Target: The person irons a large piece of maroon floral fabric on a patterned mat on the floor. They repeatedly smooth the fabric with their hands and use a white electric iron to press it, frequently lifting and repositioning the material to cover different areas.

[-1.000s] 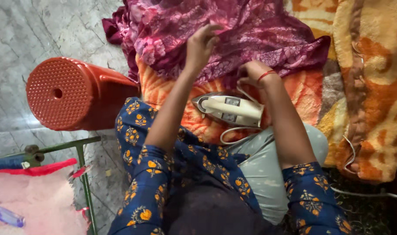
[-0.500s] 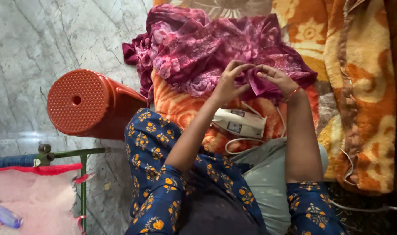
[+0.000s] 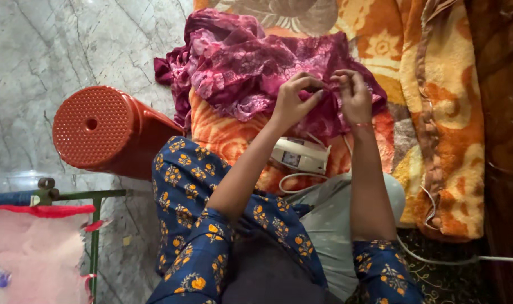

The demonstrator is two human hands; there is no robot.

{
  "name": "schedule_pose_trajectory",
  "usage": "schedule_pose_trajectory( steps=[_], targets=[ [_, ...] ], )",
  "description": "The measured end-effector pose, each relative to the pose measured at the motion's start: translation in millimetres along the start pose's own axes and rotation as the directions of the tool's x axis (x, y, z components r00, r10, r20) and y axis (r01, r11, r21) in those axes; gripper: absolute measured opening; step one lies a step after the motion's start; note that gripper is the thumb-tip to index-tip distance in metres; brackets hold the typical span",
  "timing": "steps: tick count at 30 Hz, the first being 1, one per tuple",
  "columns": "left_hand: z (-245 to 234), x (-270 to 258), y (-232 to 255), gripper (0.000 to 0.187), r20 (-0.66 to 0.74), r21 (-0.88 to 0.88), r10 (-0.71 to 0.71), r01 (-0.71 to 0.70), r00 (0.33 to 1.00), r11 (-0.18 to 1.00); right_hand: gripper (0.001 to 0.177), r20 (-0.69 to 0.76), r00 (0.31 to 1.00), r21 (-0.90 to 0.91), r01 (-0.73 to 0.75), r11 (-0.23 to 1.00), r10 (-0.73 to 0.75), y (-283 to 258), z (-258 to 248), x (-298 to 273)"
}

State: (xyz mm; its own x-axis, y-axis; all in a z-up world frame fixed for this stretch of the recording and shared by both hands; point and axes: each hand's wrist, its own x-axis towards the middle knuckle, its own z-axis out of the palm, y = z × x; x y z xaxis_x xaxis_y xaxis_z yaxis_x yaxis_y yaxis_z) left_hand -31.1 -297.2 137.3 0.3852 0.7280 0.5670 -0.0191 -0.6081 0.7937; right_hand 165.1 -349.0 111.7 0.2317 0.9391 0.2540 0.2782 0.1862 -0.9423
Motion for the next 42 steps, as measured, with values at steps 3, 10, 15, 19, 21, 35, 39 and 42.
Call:
schedule_pose_trajectory(
  steps=[3,10,15,19,21,35,39,42],
  targets=[
    [1,1,-1,0.017,-0.016,-0.001,-0.096,0.096,0.995,0.995,0.037,0.031,0.995,0.149,0.093,0.984,-0.099,-36,-3,-10],
    [4,-6,-21,0.020,0.052,-0.056,-0.007,0.010,0.999,0.998,0.017,0.093,0.995,-0.062,0.038,0.997,-0.032,-24,-8,-13],
    [-1,-8,-29,0.036,0.126,-0.145,-0.122,0.140,0.984,0.979,0.028,0.189,0.982,0.003,-0.007,1.000,0.007,-26,-14,-14],
    [-2,-10,-30,0.058,0.181,-0.294,-0.252,0.296,0.951,0.909,0.042,0.241,0.970,0.079,-0.049,0.996,0.029,-45,-8,-17],
    [-1,-10,-32,0.058,0.147,-0.362,-0.260,0.297,0.954,0.884,0.045,0.269,0.961,0.153,-0.111,0.982,0.066,-46,-8,-17],
    [24,-16,-51,0.053,0.012,-0.296,-0.381,0.367,0.924,0.882,0.044,0.154,0.985,0.180,-0.103,0.978,0.075,-20,-4,-15],
    [36,-16,-55,0.053,-0.041,-0.307,-0.314,0.287,0.948,0.907,0.041,0.187,0.982,0.093,-0.048,0.995,0.030,-29,-4,-15],
    [38,-14,-56,0.052,-0.030,-0.327,-0.277,0.253,0.960,0.911,0.049,0.083,0.995,-0.138,0.072,0.988,-0.061,-46,2,-13]
  ],
)
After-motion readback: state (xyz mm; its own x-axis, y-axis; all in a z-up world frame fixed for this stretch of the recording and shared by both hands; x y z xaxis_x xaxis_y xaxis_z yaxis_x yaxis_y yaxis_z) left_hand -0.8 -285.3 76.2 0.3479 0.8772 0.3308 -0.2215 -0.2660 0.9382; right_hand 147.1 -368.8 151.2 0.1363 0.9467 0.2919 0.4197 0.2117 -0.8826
